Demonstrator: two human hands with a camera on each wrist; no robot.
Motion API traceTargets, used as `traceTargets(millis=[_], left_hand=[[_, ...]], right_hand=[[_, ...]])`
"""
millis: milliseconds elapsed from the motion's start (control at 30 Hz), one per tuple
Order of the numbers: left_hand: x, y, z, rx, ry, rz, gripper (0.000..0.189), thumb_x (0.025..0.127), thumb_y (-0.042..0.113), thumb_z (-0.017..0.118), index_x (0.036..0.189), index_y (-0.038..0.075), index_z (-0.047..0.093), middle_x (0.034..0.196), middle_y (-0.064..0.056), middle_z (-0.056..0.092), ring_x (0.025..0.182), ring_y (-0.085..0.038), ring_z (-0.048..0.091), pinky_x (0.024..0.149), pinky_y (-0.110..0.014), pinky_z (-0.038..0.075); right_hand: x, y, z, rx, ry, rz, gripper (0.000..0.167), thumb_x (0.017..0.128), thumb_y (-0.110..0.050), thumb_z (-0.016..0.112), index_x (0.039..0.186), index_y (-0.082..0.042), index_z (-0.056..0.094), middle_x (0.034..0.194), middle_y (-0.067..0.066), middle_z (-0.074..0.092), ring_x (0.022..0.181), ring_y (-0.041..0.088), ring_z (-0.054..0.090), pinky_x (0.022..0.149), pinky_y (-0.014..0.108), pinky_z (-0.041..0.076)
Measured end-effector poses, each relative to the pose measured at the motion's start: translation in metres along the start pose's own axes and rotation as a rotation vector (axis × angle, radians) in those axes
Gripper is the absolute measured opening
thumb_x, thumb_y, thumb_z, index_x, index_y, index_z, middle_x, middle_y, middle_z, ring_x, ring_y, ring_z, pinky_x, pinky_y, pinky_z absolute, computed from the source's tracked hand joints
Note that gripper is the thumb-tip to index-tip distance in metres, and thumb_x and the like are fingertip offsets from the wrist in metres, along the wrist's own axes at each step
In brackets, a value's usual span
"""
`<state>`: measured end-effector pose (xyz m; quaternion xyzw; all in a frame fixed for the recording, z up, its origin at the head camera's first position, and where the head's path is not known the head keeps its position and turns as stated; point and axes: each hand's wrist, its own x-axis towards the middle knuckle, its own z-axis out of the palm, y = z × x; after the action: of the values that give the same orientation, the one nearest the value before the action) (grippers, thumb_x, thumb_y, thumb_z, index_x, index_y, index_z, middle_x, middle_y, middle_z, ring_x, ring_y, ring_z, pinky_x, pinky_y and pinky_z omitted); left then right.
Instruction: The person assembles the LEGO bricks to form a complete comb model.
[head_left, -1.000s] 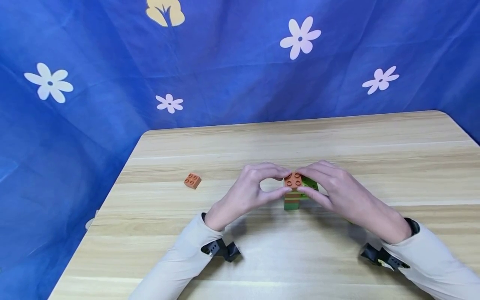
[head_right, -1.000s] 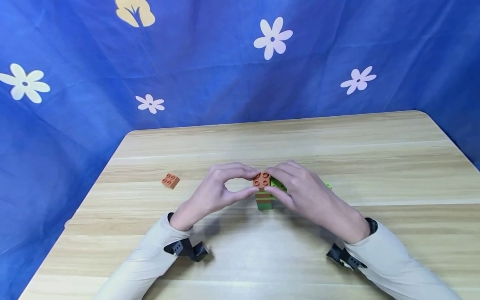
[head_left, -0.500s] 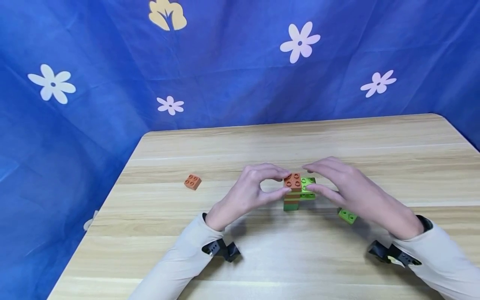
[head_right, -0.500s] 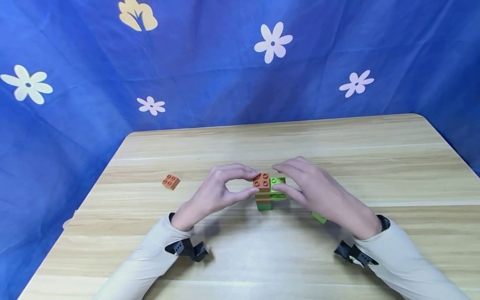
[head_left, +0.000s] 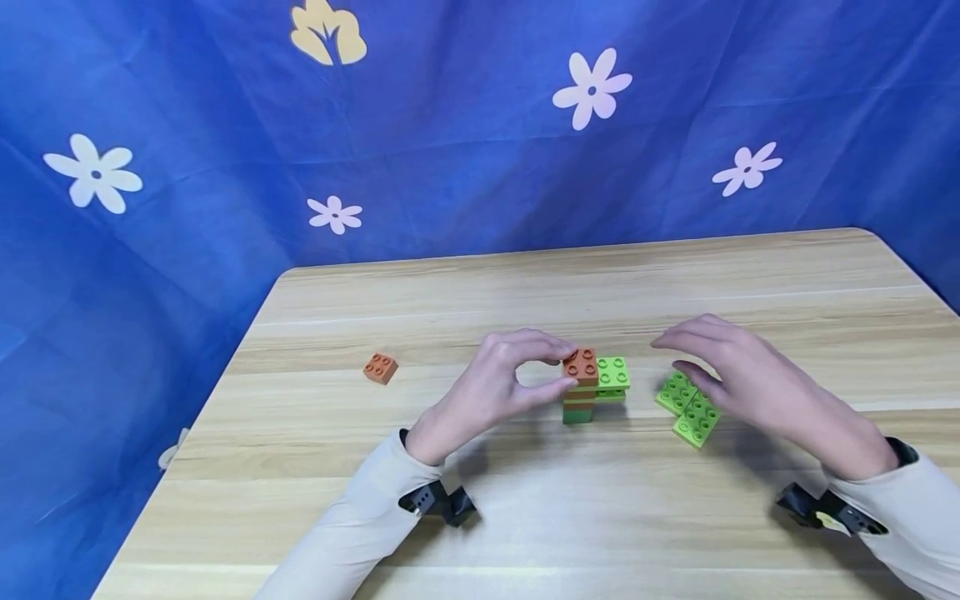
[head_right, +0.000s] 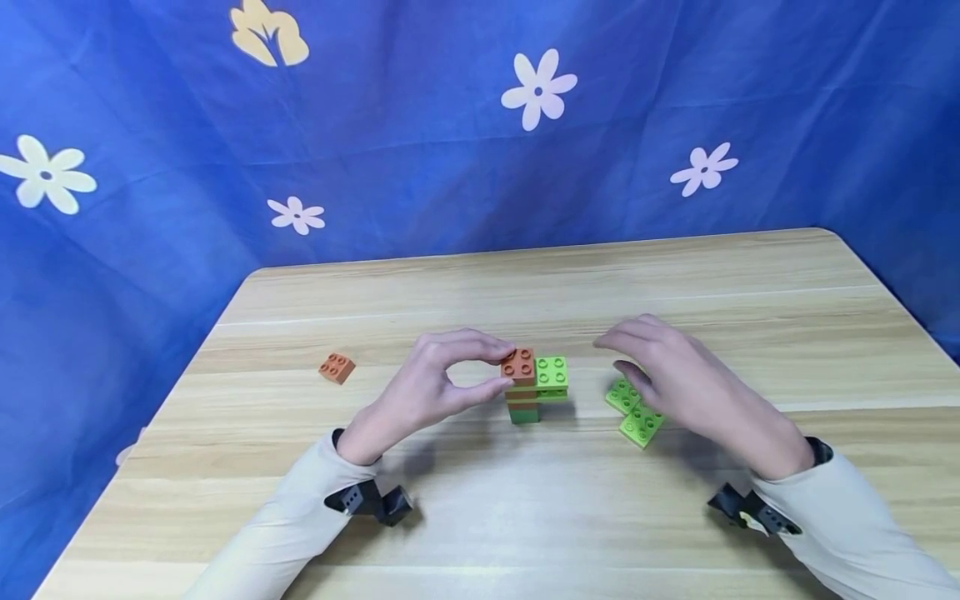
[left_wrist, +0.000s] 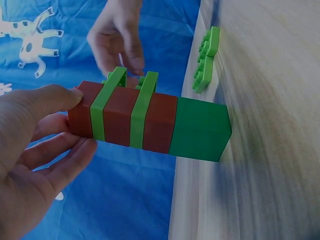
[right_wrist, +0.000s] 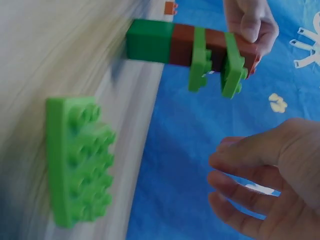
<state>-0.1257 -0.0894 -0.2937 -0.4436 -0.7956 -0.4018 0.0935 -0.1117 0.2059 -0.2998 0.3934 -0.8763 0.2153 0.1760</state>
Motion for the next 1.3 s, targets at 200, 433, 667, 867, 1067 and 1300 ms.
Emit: traceTargets(millis=[200,433,667,867,1067,1300], left_hand=[[0.0,0.001,0.001,0.002,0.001,0.002,0.024,0.083,0.009,0.075,0.103,-0.002,0.071,0.104,-0.014,0.071,0.091,-0.02,0.069,0.087,-0.017,0.051],[-0.002,-0.001,0.002,0.008,0.009,0.006,0.024,0.082,0.009,0.076,0.102,-0.002,0.071,0.103,-0.014,0.071,0.091,-0.019,0.068,0.087,-0.017,0.051],[-0.003,-0.003,0.004,0.015,0.025,0.044,0.023,0.081,0.008,0.076,0.101,-0.003,0.071,0.103,-0.014,0.071,0.093,-0.02,0.068,0.089,-0.018,0.051],[-0.003,-0.004,0.005,0.018,0.038,0.053,0.023,0.08,0.007,0.076,0.1,-0.003,0.071,0.102,-0.014,0.071,0.093,-0.021,0.068,0.089,-0.018,0.051],[-0.004,-0.003,0.006,0.025,0.045,0.036,0.024,0.08,0.008,0.077,0.101,-0.002,0.071,0.102,-0.013,0.072,0.09,-0.019,0.069,0.086,-0.017,0.052],[-0.004,-0.002,0.005,0.026,0.05,0.024,0.024,0.08,0.009,0.077,0.101,-0.002,0.071,0.102,-0.013,0.072,0.089,-0.019,0.069,0.086,-0.017,0.052]], right_hand=[[-0.012,0.013,0.004,-0.009,-0.029,0.01,0.048,0.062,0.022,0.066,0.103,-0.001,0.069,0.101,0.01,0.069,0.095,0.03,0.064,0.079,0.047,0.055],[-0.022,0.026,0.012,-0.018,-0.059,0.014,0.051,0.055,0.025,0.062,0.098,-0.001,0.07,0.097,0.011,0.069,0.09,0.031,0.065,0.076,0.048,0.056],[-0.031,0.033,0.021,-0.027,-0.116,0.038,0.048,0.057,0.024,0.062,0.097,-0.001,0.071,0.097,0.011,0.069,0.089,0.03,0.066,0.076,0.047,0.057],[-0.034,0.038,0.026,-0.037,-0.151,0.02,0.051,0.058,0.024,0.062,0.101,-0.001,0.071,0.103,0.013,0.068,0.095,0.032,0.065,0.079,0.048,0.056],[-0.036,0.041,0.029,-0.03,-0.162,0.01,0.055,0.057,0.025,0.063,0.104,-0.002,0.071,0.107,0.014,0.068,0.098,0.033,0.065,0.082,0.049,0.055],[-0.036,0.043,0.029,-0.016,-0.187,0.064,0.045,0.063,0.021,0.069,0.101,-0.003,0.072,0.1,0.011,0.07,0.093,0.029,0.066,0.079,0.046,0.057]])
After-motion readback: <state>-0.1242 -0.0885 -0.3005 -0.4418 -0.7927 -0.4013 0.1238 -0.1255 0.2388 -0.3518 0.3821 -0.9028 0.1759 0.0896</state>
